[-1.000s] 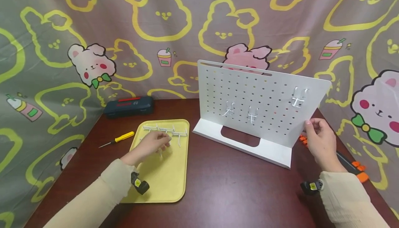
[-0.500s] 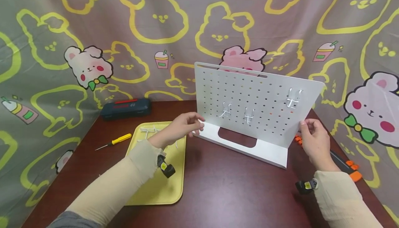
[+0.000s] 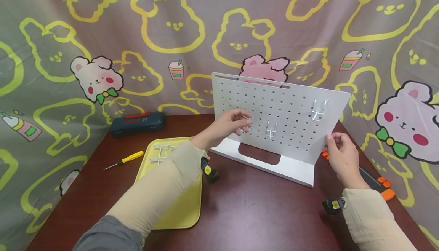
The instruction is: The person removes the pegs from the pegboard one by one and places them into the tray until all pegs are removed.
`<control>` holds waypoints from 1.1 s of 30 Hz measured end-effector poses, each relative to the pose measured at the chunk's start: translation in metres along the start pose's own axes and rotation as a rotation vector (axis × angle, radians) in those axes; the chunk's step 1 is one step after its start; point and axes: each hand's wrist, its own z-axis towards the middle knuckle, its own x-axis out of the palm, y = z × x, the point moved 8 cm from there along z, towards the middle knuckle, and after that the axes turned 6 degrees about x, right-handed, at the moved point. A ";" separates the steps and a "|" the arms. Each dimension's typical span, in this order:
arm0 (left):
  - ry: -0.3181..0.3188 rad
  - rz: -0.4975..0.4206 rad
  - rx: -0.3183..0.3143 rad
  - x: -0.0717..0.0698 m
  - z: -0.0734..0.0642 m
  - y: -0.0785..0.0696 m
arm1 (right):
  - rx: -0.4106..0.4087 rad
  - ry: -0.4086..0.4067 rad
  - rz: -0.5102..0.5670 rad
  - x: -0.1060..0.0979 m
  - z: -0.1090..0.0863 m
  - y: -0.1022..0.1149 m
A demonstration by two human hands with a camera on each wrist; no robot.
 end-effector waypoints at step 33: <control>-0.190 -0.434 -0.211 0.151 0.072 -0.017 | -0.057 0.007 -0.007 -0.001 -0.005 0.001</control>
